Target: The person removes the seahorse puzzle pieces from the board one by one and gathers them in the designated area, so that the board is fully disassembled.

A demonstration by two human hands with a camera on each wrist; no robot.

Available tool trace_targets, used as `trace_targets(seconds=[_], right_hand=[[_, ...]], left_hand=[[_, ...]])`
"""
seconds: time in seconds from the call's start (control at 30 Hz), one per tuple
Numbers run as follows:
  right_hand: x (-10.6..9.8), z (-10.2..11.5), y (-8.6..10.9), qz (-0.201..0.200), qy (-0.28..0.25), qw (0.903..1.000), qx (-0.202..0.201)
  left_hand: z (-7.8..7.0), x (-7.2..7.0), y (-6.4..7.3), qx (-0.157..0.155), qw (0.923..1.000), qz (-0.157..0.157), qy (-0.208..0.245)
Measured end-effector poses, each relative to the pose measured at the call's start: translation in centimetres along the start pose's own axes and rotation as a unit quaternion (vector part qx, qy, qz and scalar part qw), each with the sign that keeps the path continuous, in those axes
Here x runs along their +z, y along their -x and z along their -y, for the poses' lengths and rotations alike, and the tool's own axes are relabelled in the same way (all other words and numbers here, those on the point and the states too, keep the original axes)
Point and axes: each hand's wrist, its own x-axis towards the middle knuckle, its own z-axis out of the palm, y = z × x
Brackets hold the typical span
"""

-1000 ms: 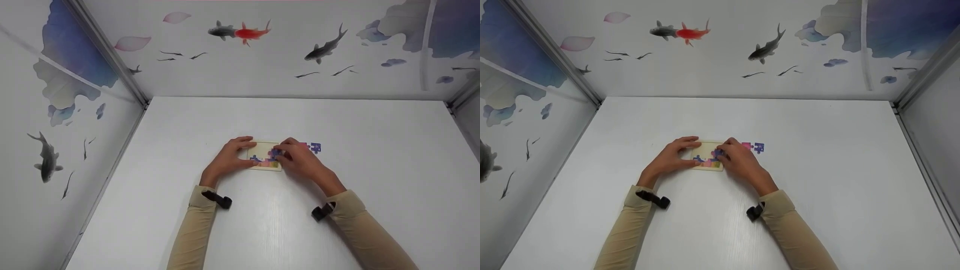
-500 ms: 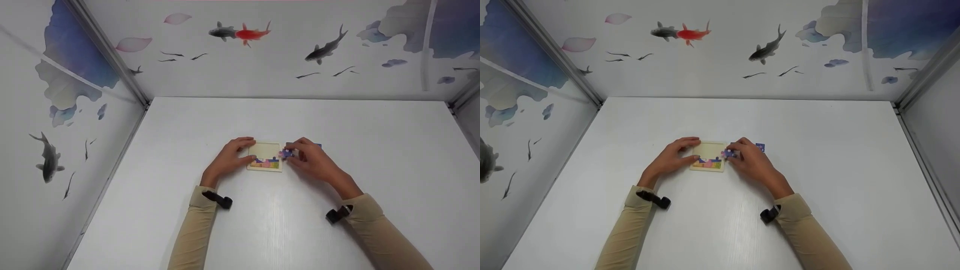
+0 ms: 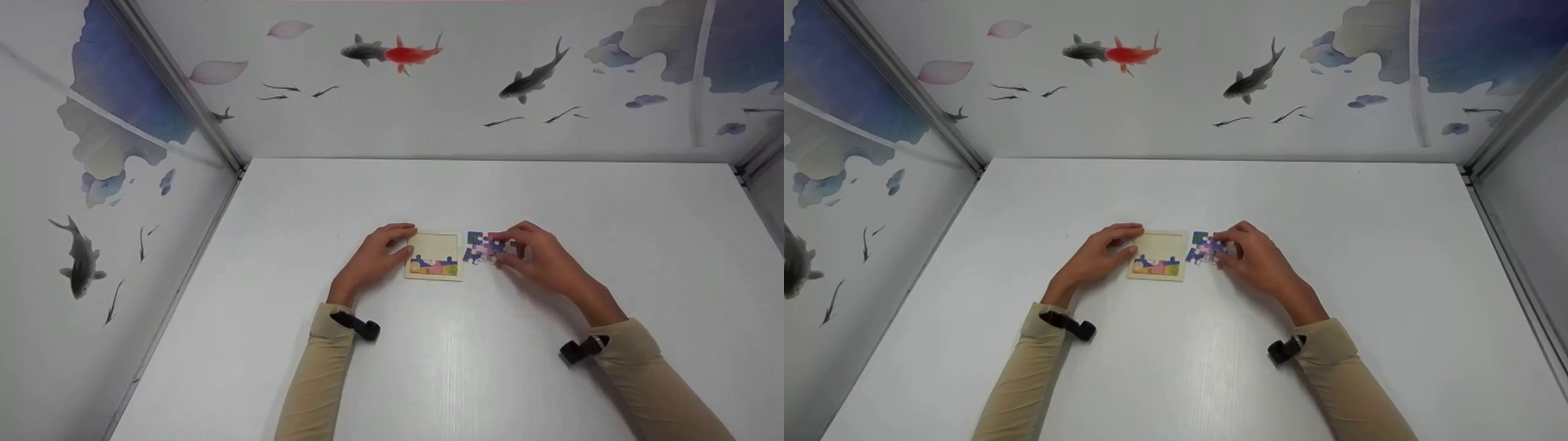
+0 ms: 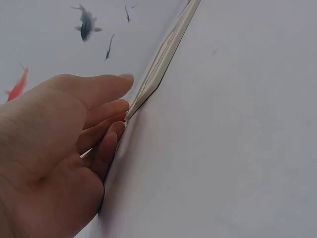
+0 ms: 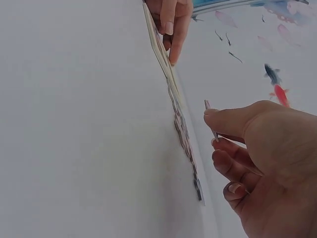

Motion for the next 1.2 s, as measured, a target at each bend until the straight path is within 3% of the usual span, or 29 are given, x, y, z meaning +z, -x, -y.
trace_targets(seconds=[0.17, 0.47, 0.83, 1.2], right_hand=[[-1.0, -1.2, 1.0, 0.005, 0.011, 0.9999, 0.004], [-2.1, -2.7, 2.5, 0.017, 0.015, 0.9997, 0.005], [-2.2, -3.3, 2.7, 0.034, 0.017, 0.9990, 0.025], [-2.1, -3.2, 2.9, 0.029, 0.014, 0.9991, 0.029]], left_hand=[[0.1, 0.0, -0.1, 0.017, 0.9998, -0.008, 0.000], [0.1, -0.1, 0.1, 0.008, 0.9999, -0.013, -0.004], [-0.1, 0.2, 0.1, -0.016, 0.9997, -0.019, -0.001], [-0.2, 0.2, 0.2, -0.013, 0.9998, -0.015, -0.007]])
